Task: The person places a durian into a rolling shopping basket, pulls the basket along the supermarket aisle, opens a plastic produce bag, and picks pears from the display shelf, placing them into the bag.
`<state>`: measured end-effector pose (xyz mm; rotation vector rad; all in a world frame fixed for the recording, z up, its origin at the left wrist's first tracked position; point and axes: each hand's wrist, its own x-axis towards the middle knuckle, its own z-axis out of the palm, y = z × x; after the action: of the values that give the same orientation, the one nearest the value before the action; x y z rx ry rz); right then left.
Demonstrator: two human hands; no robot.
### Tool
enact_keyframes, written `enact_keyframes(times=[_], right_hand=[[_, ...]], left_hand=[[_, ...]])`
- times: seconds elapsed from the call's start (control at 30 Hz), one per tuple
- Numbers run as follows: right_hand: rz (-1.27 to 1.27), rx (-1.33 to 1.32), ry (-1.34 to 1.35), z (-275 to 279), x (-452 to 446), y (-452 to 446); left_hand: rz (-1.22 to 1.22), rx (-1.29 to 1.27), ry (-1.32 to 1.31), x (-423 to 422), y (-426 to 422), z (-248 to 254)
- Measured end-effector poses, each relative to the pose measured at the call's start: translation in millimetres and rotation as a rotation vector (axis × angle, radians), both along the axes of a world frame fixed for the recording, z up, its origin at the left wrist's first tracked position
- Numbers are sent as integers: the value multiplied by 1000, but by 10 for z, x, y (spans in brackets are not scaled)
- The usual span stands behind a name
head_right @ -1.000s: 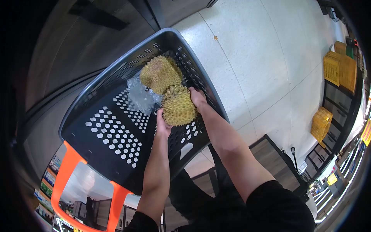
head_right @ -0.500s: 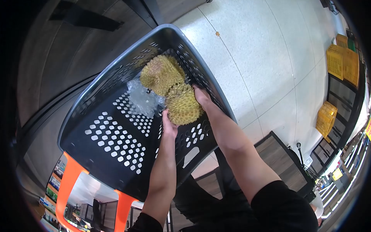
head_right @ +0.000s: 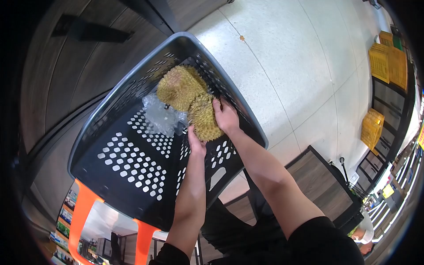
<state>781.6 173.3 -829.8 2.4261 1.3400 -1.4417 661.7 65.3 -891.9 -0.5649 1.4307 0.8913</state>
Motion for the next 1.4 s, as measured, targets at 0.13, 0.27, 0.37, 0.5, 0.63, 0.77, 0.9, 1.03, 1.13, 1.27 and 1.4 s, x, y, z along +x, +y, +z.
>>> enact_keyframes(times=[0.13,0.27,0.37,0.5,0.63,0.77,0.9,1.03,1.13,1.27,1.4], right_hand=[[84,105,-114,164,-64,-79],[286,263,-250,261,-143,-220],[342,288,-266,256,-126,-254],[334,242,-212,292,-73,-202],[356,209,-152,485,-39,-270],[520,-65,-17,875,38,-400],[777,-83,-51,1406,157,-654],[779,78,-41,1888,322,-917],[744,50,-6,2220,487,-1016],[674,-112,-2,2698,756,-1088],[711,-86,6,3077,979,-1063]], left_hand=[[8,38,-34,31,-5,55],[-64,60,-116,27,-29,70],[-170,6,-64,-10,-35,113],[-295,-121,-20,-115,-58,362],[-443,-69,112,-314,-82,854],[-408,-32,185,-536,-299,1288],[-383,90,268,-717,-413,1972],[-317,210,396,-892,-588,2895],[-326,367,593,-1122,-817,3529],[-289,472,984,-1398,-1023,4732],[-297,338,1544,-1823,-1252,5319]])
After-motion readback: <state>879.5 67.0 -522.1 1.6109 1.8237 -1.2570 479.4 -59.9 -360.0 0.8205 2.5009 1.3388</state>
